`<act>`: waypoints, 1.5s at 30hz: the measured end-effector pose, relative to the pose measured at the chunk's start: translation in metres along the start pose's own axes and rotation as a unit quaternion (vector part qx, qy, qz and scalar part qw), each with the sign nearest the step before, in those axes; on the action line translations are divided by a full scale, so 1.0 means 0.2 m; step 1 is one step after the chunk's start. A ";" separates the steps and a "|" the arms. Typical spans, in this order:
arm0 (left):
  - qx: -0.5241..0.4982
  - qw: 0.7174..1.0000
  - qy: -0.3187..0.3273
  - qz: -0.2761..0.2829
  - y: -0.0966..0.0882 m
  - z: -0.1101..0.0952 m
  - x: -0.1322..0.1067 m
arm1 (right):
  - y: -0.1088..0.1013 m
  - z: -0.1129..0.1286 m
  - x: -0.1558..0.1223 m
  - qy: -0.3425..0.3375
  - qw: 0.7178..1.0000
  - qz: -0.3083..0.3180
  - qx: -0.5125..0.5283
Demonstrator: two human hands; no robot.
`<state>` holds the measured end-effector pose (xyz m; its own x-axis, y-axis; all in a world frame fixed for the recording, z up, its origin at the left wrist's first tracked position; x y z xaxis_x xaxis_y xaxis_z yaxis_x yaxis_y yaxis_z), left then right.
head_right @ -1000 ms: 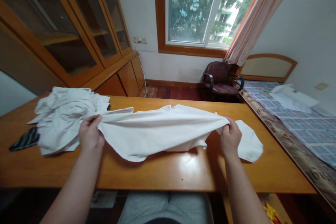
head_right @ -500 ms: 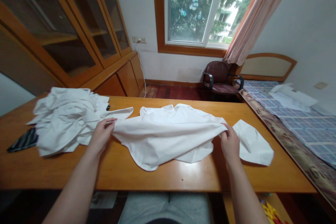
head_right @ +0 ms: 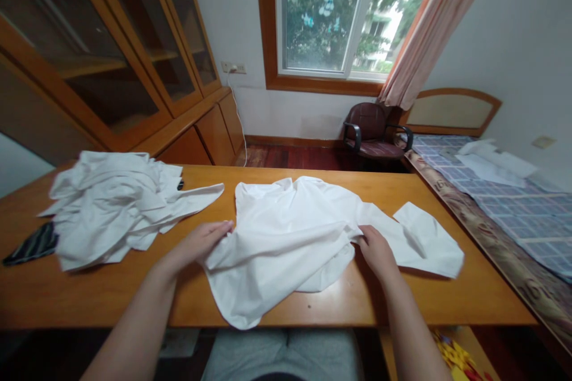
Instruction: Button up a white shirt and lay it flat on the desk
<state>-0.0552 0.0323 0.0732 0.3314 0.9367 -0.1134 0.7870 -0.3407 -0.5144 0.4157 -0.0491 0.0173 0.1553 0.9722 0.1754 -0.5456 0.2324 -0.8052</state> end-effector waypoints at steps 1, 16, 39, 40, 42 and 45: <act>0.000 0.999 0.003 0.037 0.02 -0.01 0.01 | 0.00 -0.01 0.00 0.002 1.000 0.001 0.003; 0.367 0.916 0.155 -0.041 0.11 0.01 0.49 | 0.06 -0.04 0.00 0.047 0.997 -0.050 0.039; 0.240 0.849 0.108 -0.458 -0.45 0.13 0.25 | -0.20 -0.34 -0.08 0.256 0.941 -0.196 0.097; 0.232 0.860 0.139 -0.433 -0.38 0.09 0.27 | -0.18 -0.34 -0.07 0.260 0.944 -0.173 0.107; 0.216 0.890 0.199 -0.348 -0.23 0.01 0.31 | -0.14 -0.30 -0.05 0.253 0.951 -0.125 0.123; 0.211 0.920 0.246 -0.219 -0.01 -0.08 0.38 | -0.09 -0.20 -0.02 0.207 0.965 -0.084 0.138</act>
Point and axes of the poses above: each hand's wrist, its own x-axis towards the middle knuckle, its own y-axis out of the palm, z = x × y, the point moved 4 cm from there along x, towards the middle knuckle, and after that the axes turned 1 degree about z, right-handed, at the moved point
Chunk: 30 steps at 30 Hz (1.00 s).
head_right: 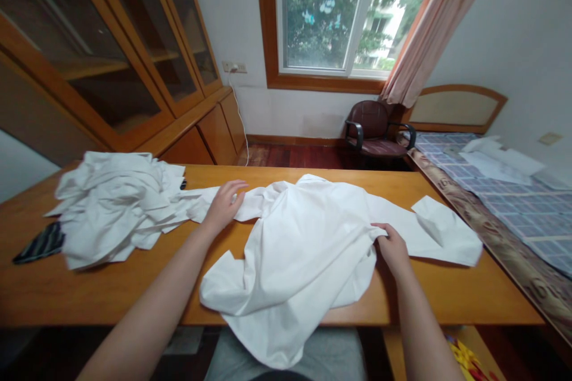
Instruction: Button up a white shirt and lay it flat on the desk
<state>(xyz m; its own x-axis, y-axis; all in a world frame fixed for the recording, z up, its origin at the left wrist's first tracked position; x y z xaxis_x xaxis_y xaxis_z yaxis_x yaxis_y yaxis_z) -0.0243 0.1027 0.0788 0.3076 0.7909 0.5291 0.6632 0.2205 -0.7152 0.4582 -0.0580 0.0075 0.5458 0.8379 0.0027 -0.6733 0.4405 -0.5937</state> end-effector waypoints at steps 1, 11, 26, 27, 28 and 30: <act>-0.004 0.999 0.007 0.036 0.06 -0.03 0.00 | 0.03 0.03 -0.01 -0.018 1.000 0.013 0.007; 0.057 0.976 -0.025 0.208 0.39 -0.09 -0.14 | 0.19 0.17 -0.07 -0.086 0.990 0.102 -0.037; 0.060 0.978 -0.154 0.131 0.37 0.04 -0.15 | 0.47 0.62 -0.31 -0.339 0.931 0.083 -0.107; 0.068 0.974 -0.166 0.140 0.35 0.06 -0.15 | 0.49 0.59 -0.31 -0.330 0.933 0.088 -0.115; 0.075 0.970 -0.175 0.149 0.33 0.08 -0.15 | 0.50 0.57 -0.30 -0.324 0.935 0.090 -0.118; 0.078 0.964 -0.187 0.173 0.29 0.11 -0.15 | 0.53 0.53 -0.30 -0.319 0.936 0.095 -0.112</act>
Point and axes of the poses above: each hand's wrist, its own x-axis towards the middle knuckle, its own y-axis out of the palm, z = x × y, the point moved 4 cm from there along x, towards the middle knuckle, and after that the axes turned 1 degree about z, right-handed, at the moved point
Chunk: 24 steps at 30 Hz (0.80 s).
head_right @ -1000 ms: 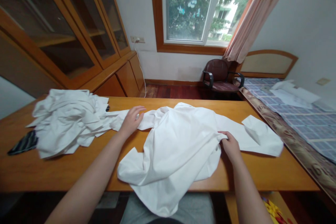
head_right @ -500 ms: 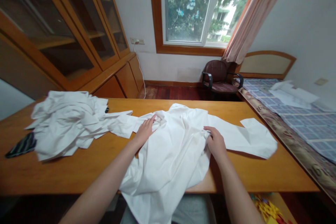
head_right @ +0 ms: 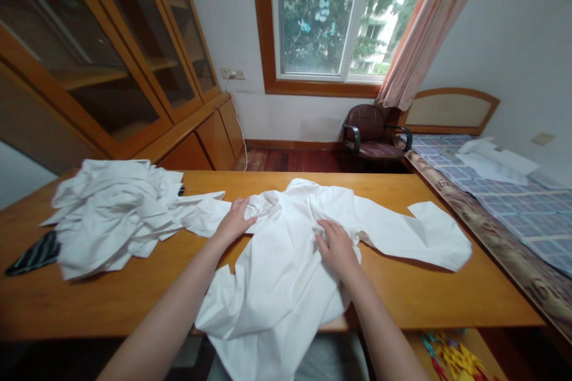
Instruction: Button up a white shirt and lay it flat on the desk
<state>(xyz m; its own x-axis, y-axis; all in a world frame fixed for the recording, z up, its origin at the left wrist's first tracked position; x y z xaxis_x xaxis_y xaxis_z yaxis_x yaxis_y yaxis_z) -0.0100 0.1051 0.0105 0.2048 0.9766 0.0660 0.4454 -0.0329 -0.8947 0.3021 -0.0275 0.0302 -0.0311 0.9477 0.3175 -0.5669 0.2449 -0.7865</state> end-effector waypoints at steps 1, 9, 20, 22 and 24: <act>0.001 1.000 -0.005 0.013 -0.01 0.02 0.00 | 0.01 -0.01 -0.01 -0.001 1.000 0.002 0.006; -0.042 0.997 -0.068 0.017 -0.08 0.04 -0.02 | 0.10 -0.01 0.00 0.009 0.999 0.017 0.042; -0.484 0.873 -0.019 0.060 -0.17 -0.24 -0.08 | 0.33 0.27 0.20 -0.023 0.988 0.071 0.137; -0.518 0.851 -0.005 0.082 -0.20 -0.30 -0.10 | 0.36 0.37 0.23 -0.061 0.973 0.102 0.197; -0.517 0.851 0.009 0.090 -0.22 -0.35 -0.11 | 0.37 0.43 0.25 -0.068 0.953 0.121 0.270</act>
Point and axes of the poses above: each hand's wrist, its own x-axis towards the middle knuckle, its own y-axis out of the palm, z = x × y, the point moved 4 cm from there along x, towards the middle knuckle, and after that the axes turned 1 degree about z, right-handed, at the moved point
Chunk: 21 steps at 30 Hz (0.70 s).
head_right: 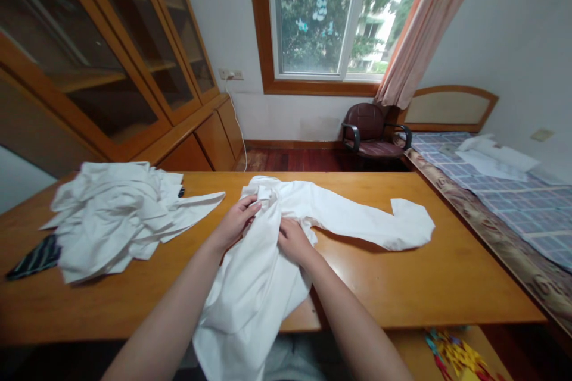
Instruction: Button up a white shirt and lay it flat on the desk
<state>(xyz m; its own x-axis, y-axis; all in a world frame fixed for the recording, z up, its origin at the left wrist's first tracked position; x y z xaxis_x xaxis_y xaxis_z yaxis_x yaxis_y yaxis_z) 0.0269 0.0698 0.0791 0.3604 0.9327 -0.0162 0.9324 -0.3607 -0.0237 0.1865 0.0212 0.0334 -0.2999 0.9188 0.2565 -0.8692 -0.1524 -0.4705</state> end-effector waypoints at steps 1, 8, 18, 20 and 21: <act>0.015 1.000 0.003 0.000 0.01 -0.01 0.00 | 0.00 0.00 0.01 0.013 0.999 -0.014 0.035; 0.159 0.985 0.047 -0.050 -0.05 0.03 0.00 | -0.11 -0.08 -0.05 0.118 0.948 -0.208 0.208; 0.125 0.992 0.032 -0.009 -0.01 0.09 0.01 | -0.04 -0.07 -0.03 0.145 0.959 -0.118 0.214; 0.068 0.998 0.004 0.017 0.03 0.12 0.00 | -0.04 -0.11 -0.02 0.165 0.944 -0.129 0.255; 0.040 0.999 -0.010 0.031 0.05 0.13 -0.01 | -0.04 -0.13 -0.01 0.174 0.938 -0.133 0.268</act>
<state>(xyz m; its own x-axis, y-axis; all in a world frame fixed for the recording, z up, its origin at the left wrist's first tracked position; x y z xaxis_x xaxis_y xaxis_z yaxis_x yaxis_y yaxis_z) 0.0346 0.0652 0.0524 0.4161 0.9085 -0.0396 0.9028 -0.4179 -0.1020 0.2045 0.0296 0.0150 0.0219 0.9993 -0.0310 -0.9959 0.0245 0.0867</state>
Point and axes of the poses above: each hand's wrist, its own x-axis towards the middle knuckle, its own y-axis out of the palm, z = x × y, the point moved 4 cm from there along x, towards the middle knuckle, and after that the axes turned 1 degree about z, right-handed, at the moved point
